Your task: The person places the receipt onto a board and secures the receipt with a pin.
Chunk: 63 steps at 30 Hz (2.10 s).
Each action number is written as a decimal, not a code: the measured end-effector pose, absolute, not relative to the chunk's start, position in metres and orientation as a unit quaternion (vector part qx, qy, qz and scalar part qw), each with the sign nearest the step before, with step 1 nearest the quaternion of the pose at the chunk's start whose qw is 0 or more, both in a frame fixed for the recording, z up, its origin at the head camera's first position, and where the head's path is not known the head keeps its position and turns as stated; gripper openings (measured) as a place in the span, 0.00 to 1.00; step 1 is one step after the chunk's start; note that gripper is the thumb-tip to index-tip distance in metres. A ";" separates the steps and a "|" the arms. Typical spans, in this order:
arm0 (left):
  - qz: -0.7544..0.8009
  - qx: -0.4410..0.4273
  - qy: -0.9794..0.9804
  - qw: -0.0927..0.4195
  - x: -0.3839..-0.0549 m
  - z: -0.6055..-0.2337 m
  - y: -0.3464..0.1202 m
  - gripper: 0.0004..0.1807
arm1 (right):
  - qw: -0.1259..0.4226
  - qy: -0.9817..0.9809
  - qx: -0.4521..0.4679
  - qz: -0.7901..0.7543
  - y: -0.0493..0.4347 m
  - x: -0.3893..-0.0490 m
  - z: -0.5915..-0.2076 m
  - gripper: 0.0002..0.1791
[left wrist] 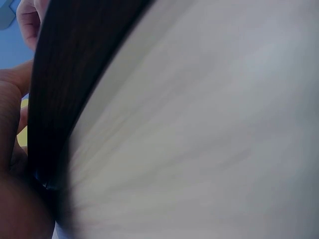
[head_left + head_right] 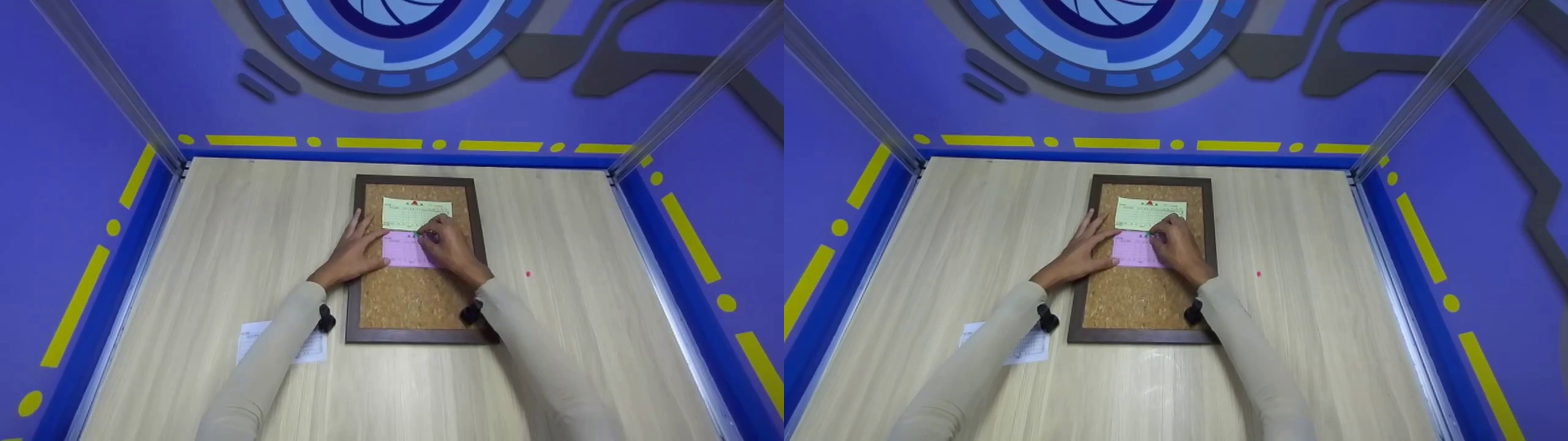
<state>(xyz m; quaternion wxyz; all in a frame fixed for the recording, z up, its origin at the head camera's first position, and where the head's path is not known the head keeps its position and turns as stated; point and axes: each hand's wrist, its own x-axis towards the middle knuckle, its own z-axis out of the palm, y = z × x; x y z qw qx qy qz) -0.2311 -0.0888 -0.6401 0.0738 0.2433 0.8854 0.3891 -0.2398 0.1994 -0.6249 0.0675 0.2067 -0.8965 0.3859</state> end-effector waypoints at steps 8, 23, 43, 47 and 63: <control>0.396 0.247 0.881 0.069 -0.234 -0.647 -0.089 0.41 | 0.069 -0.888 0.214 0.400 0.202 -0.240 -0.628 0.07; 0.369 0.242 0.894 0.080 -0.230 -0.634 -0.087 0.41 | 0.106 -0.883 0.234 0.393 0.211 -0.258 -0.664 0.06; 0.362 0.242 0.896 0.080 -0.231 -0.635 -0.088 0.41 | 0.050 -0.896 0.211 0.387 0.203 -0.236 -0.624 0.06; 0.365 0.241 0.896 0.081 -0.231 -0.636 -0.088 0.41 | 0.045 -0.899 0.205 0.384 0.203 -0.234 -0.622 0.06; 0.367 0.238 0.896 0.081 -0.230 -0.635 -0.088 0.40 | 0.032 -0.891 0.189 0.412 0.206 -0.228 -0.618 0.06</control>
